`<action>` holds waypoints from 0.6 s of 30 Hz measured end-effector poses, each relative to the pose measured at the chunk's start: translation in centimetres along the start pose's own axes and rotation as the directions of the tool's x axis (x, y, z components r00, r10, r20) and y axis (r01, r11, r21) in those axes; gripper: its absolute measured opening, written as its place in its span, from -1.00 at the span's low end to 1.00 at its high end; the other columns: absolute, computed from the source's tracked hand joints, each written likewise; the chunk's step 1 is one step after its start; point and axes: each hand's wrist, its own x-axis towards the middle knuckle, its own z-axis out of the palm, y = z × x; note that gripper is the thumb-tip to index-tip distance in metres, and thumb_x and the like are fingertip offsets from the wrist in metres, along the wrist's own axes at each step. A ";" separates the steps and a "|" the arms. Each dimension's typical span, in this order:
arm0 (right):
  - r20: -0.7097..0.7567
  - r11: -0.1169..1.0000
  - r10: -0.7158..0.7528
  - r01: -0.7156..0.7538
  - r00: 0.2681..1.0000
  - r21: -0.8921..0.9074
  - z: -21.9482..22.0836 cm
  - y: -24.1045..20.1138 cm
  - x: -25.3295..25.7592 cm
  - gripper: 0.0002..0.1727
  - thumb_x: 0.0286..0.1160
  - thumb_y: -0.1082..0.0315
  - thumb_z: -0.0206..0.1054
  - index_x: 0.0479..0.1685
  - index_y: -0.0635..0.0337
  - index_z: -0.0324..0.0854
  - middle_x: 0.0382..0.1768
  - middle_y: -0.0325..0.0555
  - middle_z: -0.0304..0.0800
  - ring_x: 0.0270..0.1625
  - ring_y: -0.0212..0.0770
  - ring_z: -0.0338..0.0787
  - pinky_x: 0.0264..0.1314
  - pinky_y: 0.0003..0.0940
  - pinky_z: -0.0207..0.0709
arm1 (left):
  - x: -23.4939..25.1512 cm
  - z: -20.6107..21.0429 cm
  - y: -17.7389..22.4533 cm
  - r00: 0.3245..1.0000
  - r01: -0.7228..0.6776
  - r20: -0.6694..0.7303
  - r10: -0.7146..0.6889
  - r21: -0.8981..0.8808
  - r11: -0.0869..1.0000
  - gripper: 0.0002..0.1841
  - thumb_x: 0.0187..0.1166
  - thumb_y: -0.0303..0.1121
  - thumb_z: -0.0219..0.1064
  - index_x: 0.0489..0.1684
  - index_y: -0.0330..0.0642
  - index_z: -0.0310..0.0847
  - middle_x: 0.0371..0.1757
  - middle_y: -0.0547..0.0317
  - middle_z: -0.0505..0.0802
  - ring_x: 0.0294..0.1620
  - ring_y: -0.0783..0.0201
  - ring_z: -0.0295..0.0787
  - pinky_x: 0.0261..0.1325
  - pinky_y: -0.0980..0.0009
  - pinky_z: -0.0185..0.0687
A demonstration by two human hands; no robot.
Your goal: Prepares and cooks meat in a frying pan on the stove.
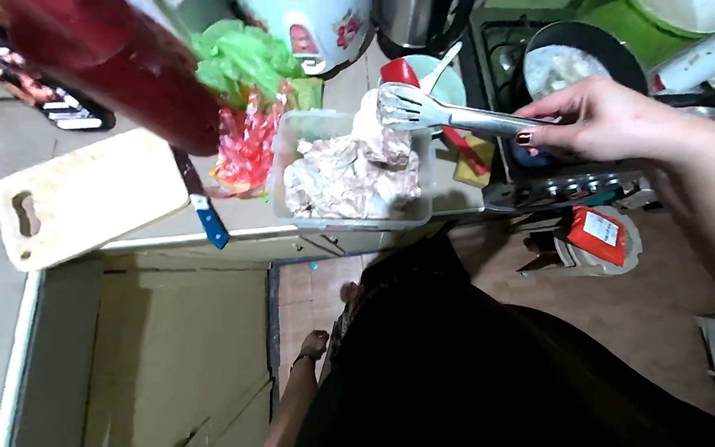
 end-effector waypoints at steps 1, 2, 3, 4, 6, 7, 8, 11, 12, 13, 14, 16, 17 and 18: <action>-0.018 0.999 0.014 -0.013 1.000 0.033 -0.1 0.5 -0.2 -0.78 0.68 0.41 0.31 0.16 0.17 0.79 -0.37 -0.30 0.78 -0.47 -0.58 0.60 -0.35 -0.60 0.52 | -0.2 -0.3 1.1 1.000 -0.001 0.004 0.001 -0.001 1.000 -0.55 0.73 -0.15 0.23 0.39 -0.31 0.64 0.06 -0.35 0.85 -0.04 -0.21 0.84 0.07 -0.18 0.73; -0.029 0.998 0.029 -0.027 0.999 0.062 -0.3 1.0 -0.5 -0.77 0.69 0.41 0.31 0.17 0.18 0.79 -0.36 -0.30 0.79 -0.44 -0.58 0.62 -0.32 -0.61 0.55 | -1.6 -1.1 3.3 1.000 0.005 0.012 -0.005 0.015 1.000 -0.56 0.75 -0.18 0.22 0.40 -0.33 0.63 0.10 -0.38 0.84 0.01 -0.24 0.83 0.12 -0.18 0.71; -0.045 0.995 0.044 -0.040 0.998 0.094 -0.6 1.6 -0.9 -0.77 0.69 0.42 0.30 0.18 0.18 0.78 -0.36 -0.30 0.80 -0.42 -0.58 0.66 -0.28 -0.62 0.57 | -4.1 -2.2 6.3 0.998 0.034 0.054 -0.036 0.032 0.999 -0.56 0.80 -0.22 0.18 0.46 -0.35 0.58 0.22 -0.41 0.80 0.17 -0.27 0.79 0.28 -0.19 0.63; -0.072 0.990 0.061 -0.051 0.995 0.131 -0.9 2.4 -1.3 -0.76 0.69 0.42 0.30 0.19 0.19 0.78 -0.37 -0.31 0.80 -0.43 -0.59 0.66 -0.29 -0.64 0.57 | -5.7 -2.9 8.4 0.995 0.049 0.088 -0.052 0.045 0.998 -0.57 0.82 -0.25 0.15 0.51 -0.36 0.53 0.31 -0.42 0.75 0.28 -0.27 0.73 0.39 -0.17 0.55; -0.157 0.979 0.096 -0.064 0.983 0.195 -2.0 4.1 -2.7 -0.76 0.70 0.42 0.29 0.19 0.24 0.77 -0.40 -0.32 0.77 -0.51 -0.61 0.58 -0.41 -0.66 0.48 | -3.9 -2.1 7.4 0.997 -0.020 0.076 0.015 0.068 0.997 -0.58 0.81 -0.24 0.18 0.47 -0.35 0.57 0.28 -0.41 0.77 0.27 -0.28 0.75 0.36 -0.20 0.57; -0.202 0.977 0.114 -0.074 0.973 0.199 -2.7 5.0 -3.6 -0.76 0.70 0.42 0.27 0.18 0.22 0.77 -0.38 -0.33 0.77 -0.48 -0.61 0.60 -0.38 -0.67 0.51 | -0.9 -1.1 4.9 0.997 -0.079 0.033 0.076 0.088 0.993 -0.58 0.76 -0.19 0.23 0.40 -0.31 0.65 0.19 -0.37 0.83 0.17 -0.26 0.81 0.25 -0.22 0.67; -0.251 0.975 0.141 -0.089 0.958 0.205 -3.5 6.0 -4.5 -0.76 0.71 0.42 0.26 0.18 0.22 0.77 -0.38 -0.33 0.76 -0.49 -0.61 0.59 -0.39 -0.66 0.50 | 1.6 -0.6 3.3 0.996 -0.083 0.034 0.080 0.107 0.991 -0.57 0.73 -0.15 0.27 0.39 -0.25 0.67 0.18 -0.31 0.84 0.17 -0.23 0.82 0.26 -0.22 0.68; -0.373 0.956 0.261 -0.184 0.891 0.229 -5.8 9.0 -7.1 -0.73 0.74 0.42 0.24 0.26 0.23 0.73 -0.36 -0.29 0.76 -0.54 -0.58 0.51 -0.46 -0.62 0.44 | 4.6 -0.8 2.5 0.997 -0.041 0.077 0.028 0.174 0.984 -0.58 0.70 -0.13 0.33 0.36 -0.22 0.70 0.24 -0.24 0.85 0.31 -0.18 0.78 0.44 -0.18 0.59; -0.411 0.951 0.294 -0.220 0.863 0.220 -6.5 10.1 -7.8 -0.73 0.73 0.41 0.25 0.26 0.22 0.73 -0.35 -0.28 0.76 -0.54 -0.57 0.51 -0.46 -0.60 0.44 | 5.1 -0.9 2.5 0.997 -0.036 0.073 0.022 0.190 0.981 -0.59 0.68 -0.13 0.34 0.33 -0.22 0.72 0.21 -0.23 0.86 0.30 -0.17 0.79 0.43 -0.17 0.60; -0.444 0.944 0.326 -0.260 0.835 0.204 -7.1 11.2 -8.4 -0.73 0.73 0.38 0.27 0.27 0.21 0.73 -0.34 -0.26 0.77 -0.52 -0.54 0.53 -0.42 -0.56 0.47 | 5.3 -1.1 2.6 0.997 -0.034 0.068 0.021 0.203 0.979 -0.60 0.68 -0.15 0.35 0.31 -0.23 0.73 0.19 -0.24 0.86 0.27 -0.16 0.80 0.41 -0.17 0.61; -0.470 0.935 0.354 -0.299 0.809 0.190 -7.5 12.5 -8.8 -0.73 0.72 0.36 0.28 0.26 0.21 0.74 -0.31 -0.21 0.79 -0.48 -0.48 0.57 -0.36 -0.47 0.53 | 5.3 -1.3 3.1 0.997 -0.031 0.075 0.015 0.215 0.976 -0.60 0.70 -0.17 0.33 0.33 -0.25 0.72 0.21 -0.25 0.85 0.27 -0.16 0.80 0.42 -0.16 0.60; -0.504 0.915 0.402 -0.364 0.765 0.176 -8.0 14.8 -9.1 -0.73 0.73 0.31 0.30 0.20 0.22 0.76 -0.25 -0.10 0.82 -0.36 -0.34 0.67 -0.18 -0.26 0.61 | 5.7 -1.6 3.6 0.997 -0.026 0.074 0.010 0.217 0.976 -0.60 0.72 -0.20 0.31 0.35 -0.27 0.69 0.22 -0.26 0.85 0.24 -0.15 0.81 0.39 -0.13 0.63; -0.512 0.906 0.417 -0.386 0.751 0.171 -8.1 16.0 -9.1 -0.73 0.73 0.30 0.29 0.19 0.23 0.76 -0.22 -0.06 0.84 -0.32 -0.28 0.71 -0.12 -0.18 0.63 | 5.9 -1.8 4.0 0.997 -0.026 0.071 0.010 0.222 0.975 -0.60 0.71 -0.20 0.31 0.36 -0.27 0.69 0.23 -0.25 0.85 0.24 -0.14 0.81 0.39 -0.13 0.64; -0.509 0.896 0.436 -0.407 0.742 0.175 -8.2 17.1 -8.9 -0.71 0.74 0.28 0.29 0.23 0.25 0.75 -0.17 -0.01 0.84 -0.26 -0.21 0.74 -0.04 -0.10 0.63 | 5.8 -1.9 4.6 0.997 -0.028 0.071 0.012 0.233 0.972 -0.59 0.71 -0.19 0.30 0.38 -0.25 0.68 0.24 -0.24 0.84 0.26 -0.14 0.81 0.41 -0.13 0.64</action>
